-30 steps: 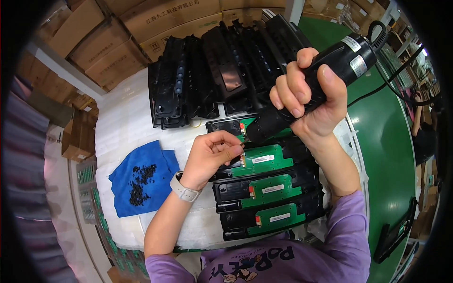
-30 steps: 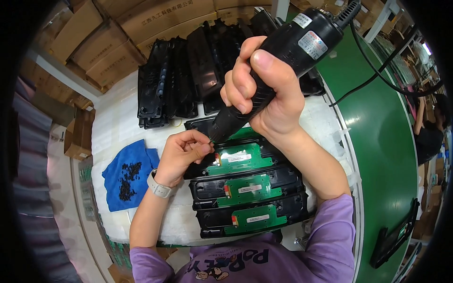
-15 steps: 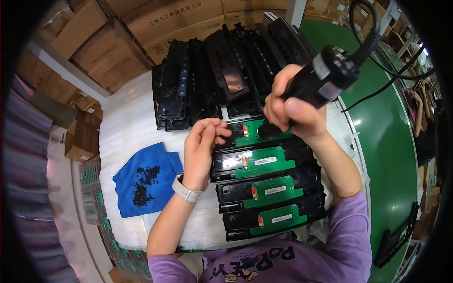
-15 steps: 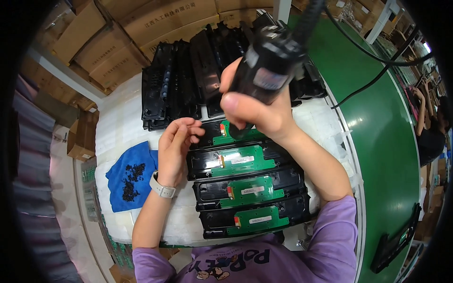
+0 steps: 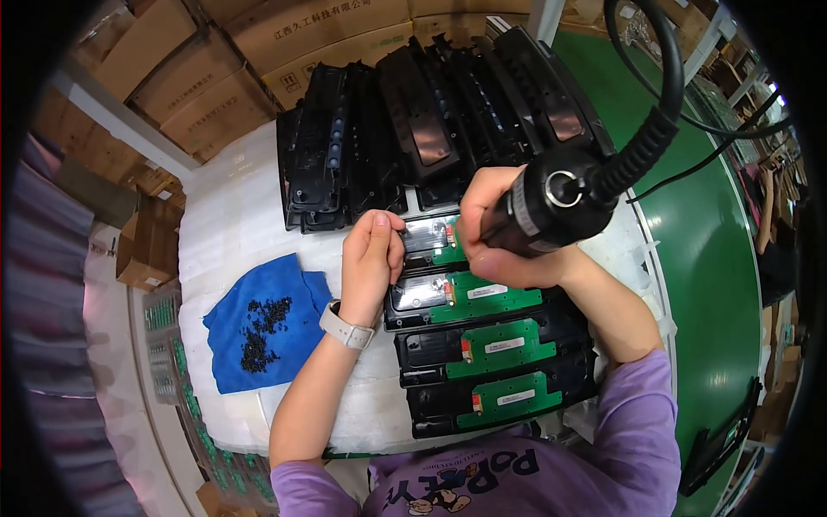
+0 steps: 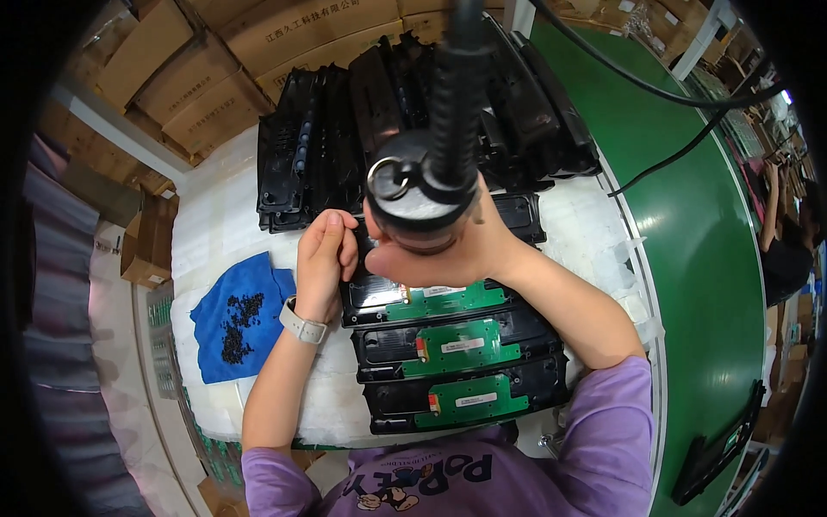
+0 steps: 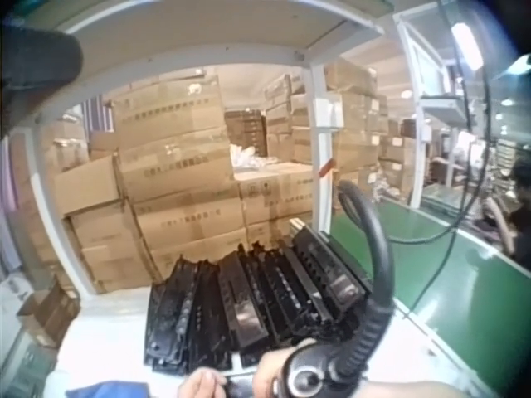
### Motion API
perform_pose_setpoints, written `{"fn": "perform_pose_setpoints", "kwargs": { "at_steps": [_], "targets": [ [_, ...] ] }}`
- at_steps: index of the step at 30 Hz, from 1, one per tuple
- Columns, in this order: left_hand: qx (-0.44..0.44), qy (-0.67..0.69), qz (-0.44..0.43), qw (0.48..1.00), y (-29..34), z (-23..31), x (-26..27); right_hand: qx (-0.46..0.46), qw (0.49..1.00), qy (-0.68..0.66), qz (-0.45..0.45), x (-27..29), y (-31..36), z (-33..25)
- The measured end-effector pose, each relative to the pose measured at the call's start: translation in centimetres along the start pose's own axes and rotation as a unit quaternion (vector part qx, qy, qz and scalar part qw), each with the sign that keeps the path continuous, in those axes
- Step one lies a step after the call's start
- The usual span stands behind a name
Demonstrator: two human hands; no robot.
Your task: Assembling electronic components and circuit boards into toner cartridge housings using an electric screwdriver.
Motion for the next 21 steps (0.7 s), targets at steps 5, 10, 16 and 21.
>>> {"fn": "perform_pose_setpoints", "kwargs": {
  "at_steps": [5,10,16,21],
  "targets": [
    [0.061,0.039,-0.042,0.997,-0.1,-0.5,-0.4,0.013,0.999,0.037,-0.005,0.2,0.2,0.8],
    [0.035,0.003,-0.048,0.998,0.6,0.4,-0.3,0.020,0.998,0.036,0.039,0.4,0.2,0.0],
    [0.016,0.006,-0.079,0.997,1.7,1.6,-1.7,0.126,0.974,-0.186,0.016,3.3,-0.2,-3.4],
    [0.059,-0.023,-0.123,0.990,3.1,1.2,-3.9,0.159,0.948,-0.262,0.086,4.4,0.1,-4.0]
  ]
}}
Point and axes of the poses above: each hand's wrist, its own y-axis away from the middle knuckle, its own x-axis out of the back of the hand, z = x × y, the point moved 7 cm from there along -y, towards the middle knuckle, and after that the axes turned 3 degrees about y, right-handed, at the moved point
